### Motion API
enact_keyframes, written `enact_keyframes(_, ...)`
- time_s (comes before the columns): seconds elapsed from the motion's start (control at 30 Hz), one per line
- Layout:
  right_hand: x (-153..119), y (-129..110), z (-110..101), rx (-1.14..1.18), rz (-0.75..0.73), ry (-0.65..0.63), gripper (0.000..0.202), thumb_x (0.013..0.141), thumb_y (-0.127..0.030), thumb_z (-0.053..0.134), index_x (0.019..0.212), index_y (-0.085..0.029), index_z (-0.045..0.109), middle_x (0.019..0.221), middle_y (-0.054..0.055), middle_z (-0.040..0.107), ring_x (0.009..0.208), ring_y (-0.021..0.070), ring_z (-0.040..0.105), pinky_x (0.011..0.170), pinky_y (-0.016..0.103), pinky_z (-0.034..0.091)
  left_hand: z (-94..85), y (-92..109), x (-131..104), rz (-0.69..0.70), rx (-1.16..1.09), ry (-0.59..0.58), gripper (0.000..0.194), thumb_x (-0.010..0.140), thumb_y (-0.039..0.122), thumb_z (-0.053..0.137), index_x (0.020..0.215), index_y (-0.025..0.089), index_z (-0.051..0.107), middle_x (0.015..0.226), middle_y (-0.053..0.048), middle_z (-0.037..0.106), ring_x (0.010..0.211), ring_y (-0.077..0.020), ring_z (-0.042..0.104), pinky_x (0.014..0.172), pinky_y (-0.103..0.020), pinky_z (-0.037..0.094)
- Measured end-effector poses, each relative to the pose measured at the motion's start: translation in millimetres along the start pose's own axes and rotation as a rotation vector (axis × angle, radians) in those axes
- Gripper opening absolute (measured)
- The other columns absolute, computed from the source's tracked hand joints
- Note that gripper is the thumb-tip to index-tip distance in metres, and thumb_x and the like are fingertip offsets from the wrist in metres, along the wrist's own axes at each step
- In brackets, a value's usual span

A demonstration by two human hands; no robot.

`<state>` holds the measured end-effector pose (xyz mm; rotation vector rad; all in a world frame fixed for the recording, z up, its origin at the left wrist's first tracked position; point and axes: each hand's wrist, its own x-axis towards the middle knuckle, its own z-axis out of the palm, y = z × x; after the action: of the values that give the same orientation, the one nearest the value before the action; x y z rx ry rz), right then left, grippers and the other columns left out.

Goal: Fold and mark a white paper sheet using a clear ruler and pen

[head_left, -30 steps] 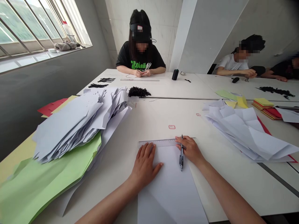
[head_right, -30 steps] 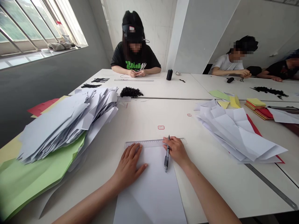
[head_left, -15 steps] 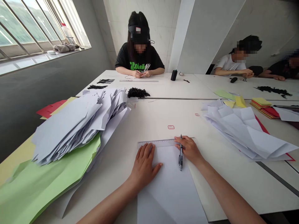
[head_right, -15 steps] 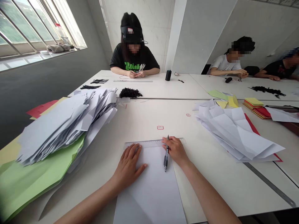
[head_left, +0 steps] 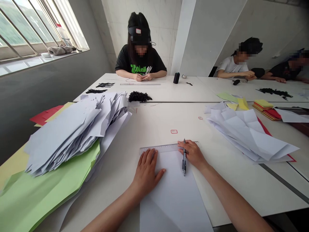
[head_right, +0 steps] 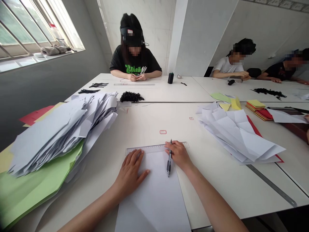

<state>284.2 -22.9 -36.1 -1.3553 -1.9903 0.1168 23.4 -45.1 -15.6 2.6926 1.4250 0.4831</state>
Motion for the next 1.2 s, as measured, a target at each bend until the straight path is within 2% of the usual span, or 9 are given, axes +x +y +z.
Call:
enact_keyframes(0.17,1.6,-1.5,-4.0,0.064,0.055,0.021,0.023,0.082,-0.024,0.055,0.104,-0.027,0.061,0.102,0.005,0.064,0.092,0.0201,0.059,0.082,0.039,0.05,1.3,-1.2,1.2,0.006,0.005,0.016,0.064,0.083,0.051,0.041,0.136,0.017,0.032,0.137,-0.01,0.038,0.128,-0.0297,0.03,0.103,-0.047,0.028)
enact_keyframes(0.33,2.1,0.3,-8.8,0.151,0.3,0.179,0.02,0.084,-0.03,0.05,0.099,-0.024,0.062,0.094,0.006,0.063,0.088,0.0193,0.061,0.079,0.037,0.05,2.3,-1.8,1.5,0.013,0.01,0.03,0.065,0.083,0.051,0.041,0.136,0.016,0.031,0.137,-0.01,0.038,0.128,-0.0298,0.029,0.103,-0.046,0.029)
enact_keyframes(0.43,2.0,3.5,-8.5,0.216,0.388,0.213,0.02,0.085,-0.033,0.049,0.097,-0.023,0.061,0.091,0.006,0.063,0.084,0.0185,0.061,0.074,0.034,0.051,3.7,-2.8,1.5,0.014,0.013,0.04,0.065,0.083,0.052,0.041,0.137,0.017,0.03,0.137,-0.01,0.038,0.128,-0.0298,0.03,0.103,-0.047,0.028)
enact_keyframes(0.63,-0.9,8.5,-13.6,0.134,0.303,0.119,0.021,0.081,-0.032,0.055,0.099,-0.026,0.063,0.094,0.004,0.062,0.085,0.0185,0.061,0.078,0.036,0.051,4.9,-3.9,1.9,0.014,0.009,0.036,0.065,0.083,0.052,0.041,0.137,0.019,0.028,0.137,-0.009,0.038,0.128,-0.0295,0.029,0.103,-0.046,0.029)
enact_keyframes(0.77,-3.3,11.4,-16.9,0.104,0.213,0.045,0.023,0.08,-0.029,0.058,0.102,-0.028,0.063,0.101,0.005,0.061,0.095,0.0204,0.059,0.086,0.04,0.048,5.1,-3.9,1.9,0.014,0.013,0.041,0.065,0.083,0.052,0.041,0.137,0.019,0.029,0.137,-0.009,0.038,0.128,-0.0298,0.029,0.103,-0.047,0.029)
enact_keyframes(1.03,-4.2,14.4,-12.4,0.059,0.16,0.022,0.022,0.081,-0.027,0.057,0.103,-0.027,0.063,0.104,0.005,0.063,0.099,0.0222,0.057,0.087,0.044,0.046,4.8,-2.9,1.5,0.008,0.016,0.032,0.066,0.082,0.051,0.042,0.136,0.016,0.03,0.137,-0.011,0.038,0.128,-0.0297,0.029,0.104,-0.046,0.028)
enact_keyframes(1.2,-1.4,19.7,-10.5,0.021,0.101,0.03,0.025,0.077,-0.026,0.063,0.102,-0.027,0.064,0.103,0.004,0.065,0.097,0.0223,0.058,0.087,0.045,0.045,5.7,-5.6,2.8,0.024,0.061,0.048,0.066,0.082,0.052,0.042,0.136,0.015,0.031,0.137,-0.011,0.038,0.128,-0.0295,0.03,0.103,-0.046,0.029)
